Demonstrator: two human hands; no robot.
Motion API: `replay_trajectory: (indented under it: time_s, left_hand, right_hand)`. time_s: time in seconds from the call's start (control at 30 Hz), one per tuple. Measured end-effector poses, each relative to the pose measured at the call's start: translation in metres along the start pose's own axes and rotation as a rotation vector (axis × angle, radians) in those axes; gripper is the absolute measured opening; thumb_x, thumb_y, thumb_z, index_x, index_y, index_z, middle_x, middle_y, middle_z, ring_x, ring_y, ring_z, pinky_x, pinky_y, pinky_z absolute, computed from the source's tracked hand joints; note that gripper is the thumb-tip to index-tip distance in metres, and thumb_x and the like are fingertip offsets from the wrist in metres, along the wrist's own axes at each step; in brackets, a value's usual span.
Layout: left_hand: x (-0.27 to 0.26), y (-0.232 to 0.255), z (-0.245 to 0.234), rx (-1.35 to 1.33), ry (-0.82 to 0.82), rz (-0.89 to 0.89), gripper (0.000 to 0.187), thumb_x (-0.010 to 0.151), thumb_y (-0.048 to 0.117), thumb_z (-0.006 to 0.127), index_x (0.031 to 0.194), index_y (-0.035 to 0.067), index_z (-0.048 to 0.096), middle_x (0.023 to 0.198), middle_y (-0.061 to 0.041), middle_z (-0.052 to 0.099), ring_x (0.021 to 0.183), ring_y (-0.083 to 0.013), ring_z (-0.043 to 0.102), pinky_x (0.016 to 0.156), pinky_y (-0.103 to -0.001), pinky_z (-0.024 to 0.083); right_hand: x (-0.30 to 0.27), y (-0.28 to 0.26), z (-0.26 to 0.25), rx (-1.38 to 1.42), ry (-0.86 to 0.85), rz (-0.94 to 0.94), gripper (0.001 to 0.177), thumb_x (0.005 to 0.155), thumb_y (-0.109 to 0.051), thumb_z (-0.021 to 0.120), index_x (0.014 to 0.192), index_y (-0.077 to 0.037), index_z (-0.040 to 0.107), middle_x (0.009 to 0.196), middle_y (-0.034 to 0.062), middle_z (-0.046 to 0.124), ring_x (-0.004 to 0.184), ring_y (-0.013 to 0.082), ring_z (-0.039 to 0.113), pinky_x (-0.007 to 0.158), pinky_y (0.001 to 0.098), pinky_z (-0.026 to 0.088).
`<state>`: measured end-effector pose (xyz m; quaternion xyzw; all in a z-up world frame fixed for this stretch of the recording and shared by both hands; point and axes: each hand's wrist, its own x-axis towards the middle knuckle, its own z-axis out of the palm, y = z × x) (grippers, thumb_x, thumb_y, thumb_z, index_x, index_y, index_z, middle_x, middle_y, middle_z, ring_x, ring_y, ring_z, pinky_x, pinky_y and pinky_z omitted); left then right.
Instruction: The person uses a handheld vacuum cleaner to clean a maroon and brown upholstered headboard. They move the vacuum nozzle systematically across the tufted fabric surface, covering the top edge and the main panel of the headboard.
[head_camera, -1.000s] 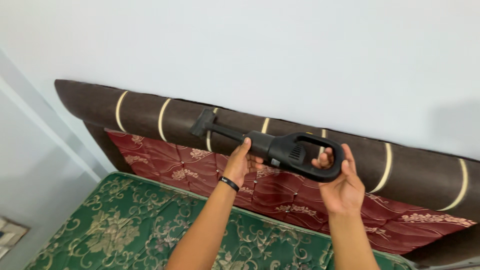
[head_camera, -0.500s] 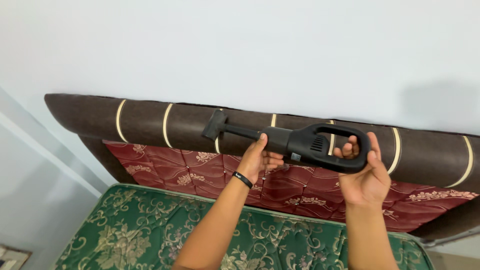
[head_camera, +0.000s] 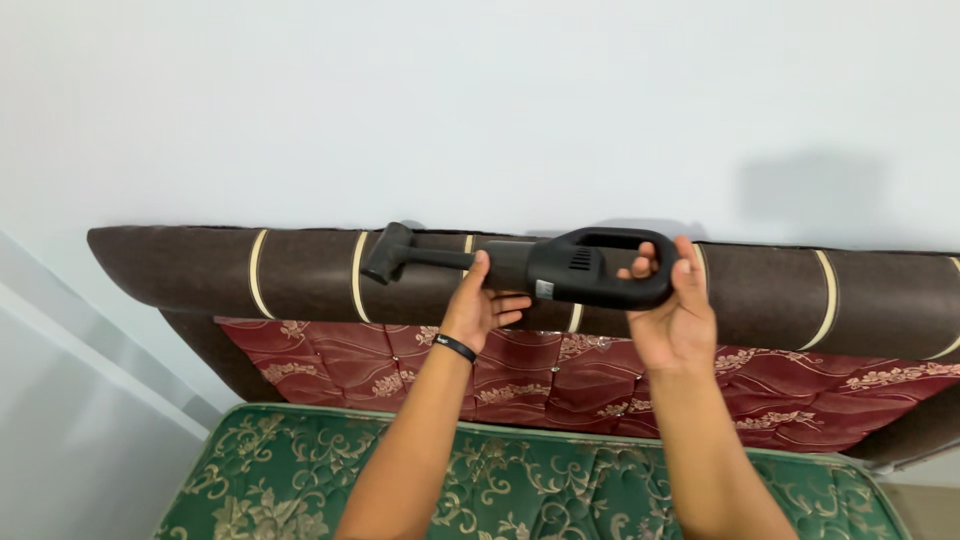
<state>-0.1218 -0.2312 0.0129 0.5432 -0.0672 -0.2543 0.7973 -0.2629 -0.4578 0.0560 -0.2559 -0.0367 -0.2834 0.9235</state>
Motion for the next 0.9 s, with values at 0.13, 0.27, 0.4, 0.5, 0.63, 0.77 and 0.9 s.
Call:
replay_trajectory:
  time_s: [0.13,0.27,0.4,0.5,0.63,0.77,0.9]
  left_hand:
    - [0.010,0.009,-0.026,-0.072,0.004,0.005,0.089,0.077,0.080,0.052,0.139,0.016,0.052,0.123,-0.014,0.066,0.107,-0.0325,0.069,0.089,-0.046,0.053]
    - [0.016,0.016,-0.046,-0.110,-0.002,0.023,0.093,0.078,0.080,0.058,0.139,0.010,0.054,0.126,-0.015,0.065,0.107,-0.0330,0.067,0.092,-0.048,0.054]
    - [0.011,0.016,-0.046,-0.082,0.005,0.018,0.093,0.077,0.079,0.058,0.139,0.010,0.054,0.126,-0.016,0.065,0.106,-0.0325,0.068,0.094,-0.050,0.054]
    - [0.011,0.015,-0.041,-0.090,-0.033,-0.003,0.093,0.077,0.080,0.058,0.140,0.011,0.054,0.129,-0.015,0.065,0.106,-0.0314,0.067,0.094,-0.048,0.053]
    - [0.012,0.010,-0.028,-0.079,-0.065,-0.005,0.093,0.077,0.080,0.056,0.140,0.011,0.053,0.129,-0.015,0.064,0.106,-0.0320,0.068,0.093,-0.048,0.053]
    - [0.012,-0.002,0.002,-0.067,-0.057,-0.002,0.092,0.078,0.080,0.055,0.138,0.010,0.054,0.127,-0.016,0.065,0.104,-0.0318,0.069,0.091,-0.049,0.055]
    - [0.016,-0.018,0.029,-0.058,-0.102,-0.016,0.089,0.079,0.079,0.056,0.135,0.011,0.055,0.124,-0.015,0.067,0.102,-0.0303,0.070,0.088,-0.047,0.055]
  right_hand:
    - [-0.002,0.028,0.019,0.007,0.061,0.013,0.045,0.101,-0.021,0.063,0.143,-0.014,0.048,0.118,0.0158,0.066,0.101,0.0249,0.068,0.098,0.0504,0.055]
    - [-0.005,0.048,0.026,0.049,0.074,0.028,0.040,0.102,-0.020,0.060,0.140,-0.015,0.048,0.117,0.0147,0.066,0.101,0.0254,0.068,0.098,0.0491,0.055]
    - [-0.007,0.052,0.020,0.053,0.083,0.005,0.036,0.104,-0.020,0.056,0.139,-0.015,0.049,0.116,0.0158,0.068,0.096,0.0245,0.068,0.096,0.0490,0.056]
    - [-0.008,0.047,0.015,0.050,0.141,0.012,0.035,0.105,-0.020,0.055,0.139,-0.016,0.051,0.117,0.0157,0.068,0.091,0.0223,0.068,0.094,0.0477,0.056]
    - [-0.008,0.033,0.006,0.059,0.113,-0.019,0.035,0.106,-0.018,0.055,0.141,-0.015,0.051,0.120,0.0168,0.068,0.091,0.0218,0.069,0.095,0.0476,0.056]
    - [-0.007,0.009,-0.010,0.051,0.107,-0.046,0.035,0.105,-0.019,0.055,0.140,-0.015,0.051,0.122,0.0183,0.068,0.092,0.0225,0.069,0.094,0.0483,0.056]
    - [-0.010,-0.018,-0.034,0.077,0.107,-0.078,0.035,0.107,-0.018,0.054,0.142,-0.014,0.049,0.123,0.0201,0.067,0.093,0.0236,0.069,0.096,0.0491,0.056]
